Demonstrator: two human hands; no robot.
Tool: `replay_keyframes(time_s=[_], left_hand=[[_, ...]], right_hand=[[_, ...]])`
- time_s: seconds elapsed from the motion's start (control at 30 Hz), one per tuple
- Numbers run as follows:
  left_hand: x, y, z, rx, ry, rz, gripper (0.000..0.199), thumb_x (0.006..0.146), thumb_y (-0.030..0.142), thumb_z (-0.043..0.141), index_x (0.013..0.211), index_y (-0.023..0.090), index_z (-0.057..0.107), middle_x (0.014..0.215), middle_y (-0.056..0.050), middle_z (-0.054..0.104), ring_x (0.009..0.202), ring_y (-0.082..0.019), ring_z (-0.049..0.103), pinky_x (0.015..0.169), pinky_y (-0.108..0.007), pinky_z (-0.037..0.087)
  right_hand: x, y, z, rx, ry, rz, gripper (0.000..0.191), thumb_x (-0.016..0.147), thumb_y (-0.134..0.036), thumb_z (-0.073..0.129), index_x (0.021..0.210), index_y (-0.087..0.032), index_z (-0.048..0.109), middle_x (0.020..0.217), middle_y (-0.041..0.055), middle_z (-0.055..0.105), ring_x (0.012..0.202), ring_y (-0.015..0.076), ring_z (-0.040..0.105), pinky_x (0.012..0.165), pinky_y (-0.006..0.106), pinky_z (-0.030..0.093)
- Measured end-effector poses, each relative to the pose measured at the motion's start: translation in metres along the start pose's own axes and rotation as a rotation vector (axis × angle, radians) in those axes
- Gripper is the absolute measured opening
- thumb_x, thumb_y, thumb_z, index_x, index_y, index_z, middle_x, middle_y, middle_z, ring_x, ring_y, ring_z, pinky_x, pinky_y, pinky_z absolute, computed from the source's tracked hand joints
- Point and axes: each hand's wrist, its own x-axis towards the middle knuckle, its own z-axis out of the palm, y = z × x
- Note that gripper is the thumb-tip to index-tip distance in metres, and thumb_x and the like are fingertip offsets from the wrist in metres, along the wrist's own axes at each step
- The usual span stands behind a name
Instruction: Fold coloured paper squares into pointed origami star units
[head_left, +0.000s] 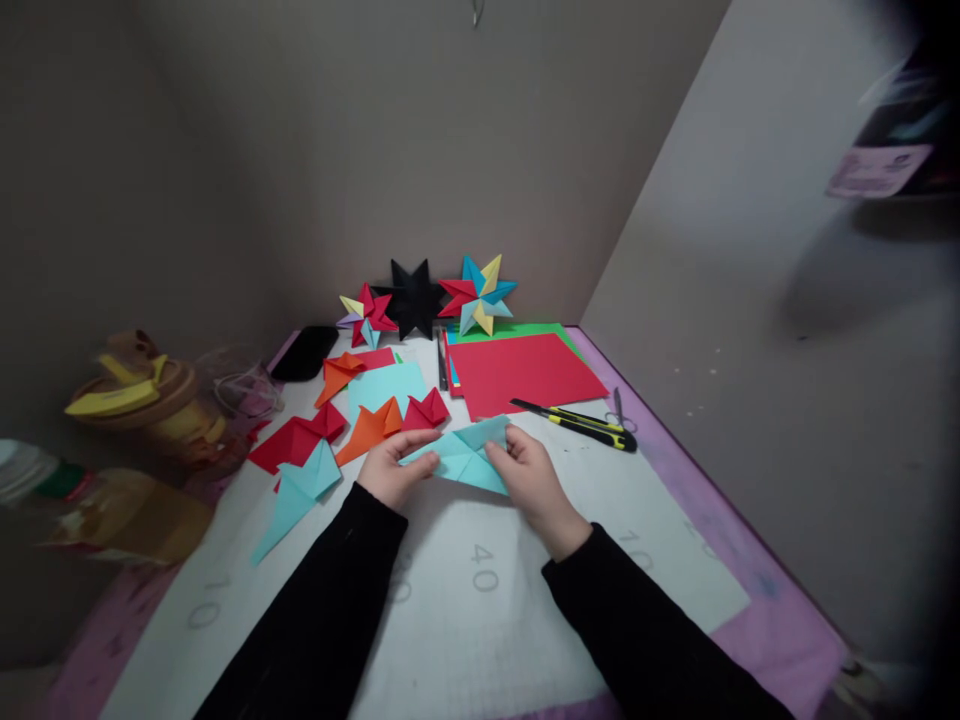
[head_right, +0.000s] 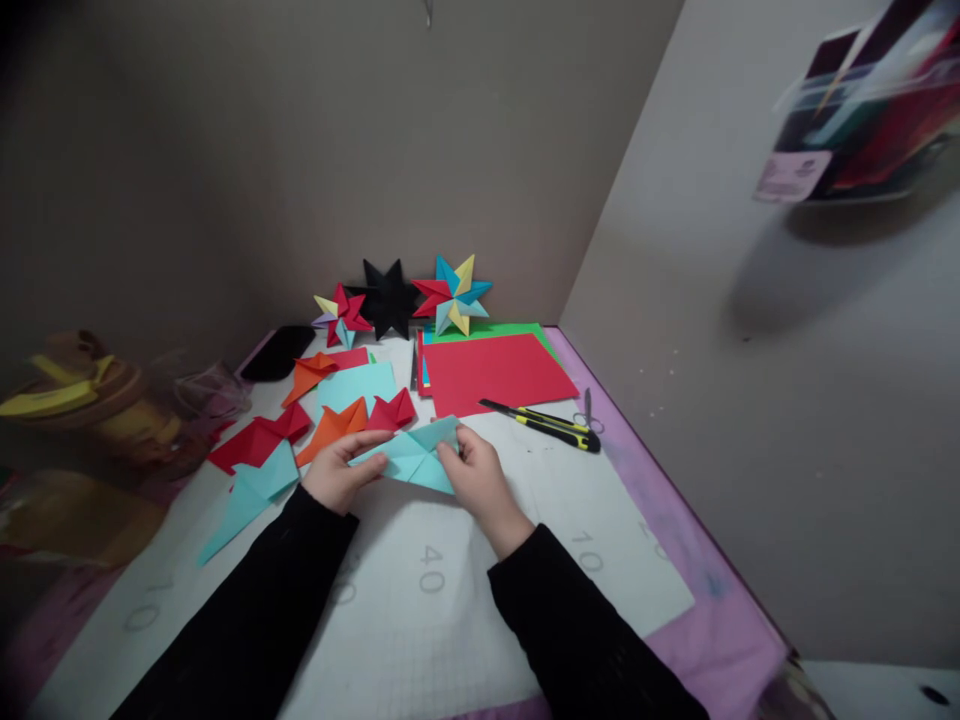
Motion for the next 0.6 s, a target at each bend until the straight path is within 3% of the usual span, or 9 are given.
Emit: replay_keyframes(time_s=[0.1,0.23,0.43,0.6], left_hand=[[-0.0008,0.001,-0.0013,0.023,-0.043,0.075,0.044,0.052,0.03,0.076,0.092,0.013,0.068,0.093,-0.009,0.07,0.083,-0.021,0.063,0.073,-0.03,0.049],[0.0003,0.0019,-0.0048,0.052,-0.049,0.091,0.04,0.055,0.022,0.071,0.095,0.015,0.069,0.089,-0.006,0.07,0.076,-0.018,0.063,0.066,-0.026,0.048],[0.0024,0.0005,-0.0058,0.056,0.09,0.059,0.037,0.057,0.03,0.073,0.09,0.013,0.071,0.066,-0.003,0.067,0.055,-0.012,0.056,0.054,-0.023,0.045],[0.0005,0.0033,-0.0044,0.194,0.17,0.101,0.034,0.062,0.033,0.069,0.091,0.014,0.072,0.058,-0.001,0.065,0.054,-0.012,0.057,0.055,-0.023,0.046]], right_hand=[[0.0036,-0.0006,-0.0003,0.244,-0.042,0.071,0.011,0.075,-0.025,0.058,0.084,-0.019,0.059,0.071,-0.0001,0.062,0.06,0.0147,0.056,0.056,0.026,0.043],[0.0058,-0.004,0.0003,0.395,-0.062,0.122,0.019,0.07,-0.02,0.06,0.089,-0.018,0.059,0.079,0.0029,0.066,0.069,0.0182,0.062,0.064,0.03,0.046],[0.0073,-0.0042,0.0013,0.429,-0.045,0.158,0.03,0.064,-0.022,0.067,0.092,-0.019,0.057,0.084,0.005,0.068,0.077,0.0213,0.064,0.069,0.033,0.048],[0.0077,0.0004,0.0001,0.38,-0.044,0.152,0.033,0.066,-0.026,0.069,0.096,-0.019,0.057,0.088,0.0064,0.068,0.079,0.0217,0.064,0.072,0.035,0.049]])
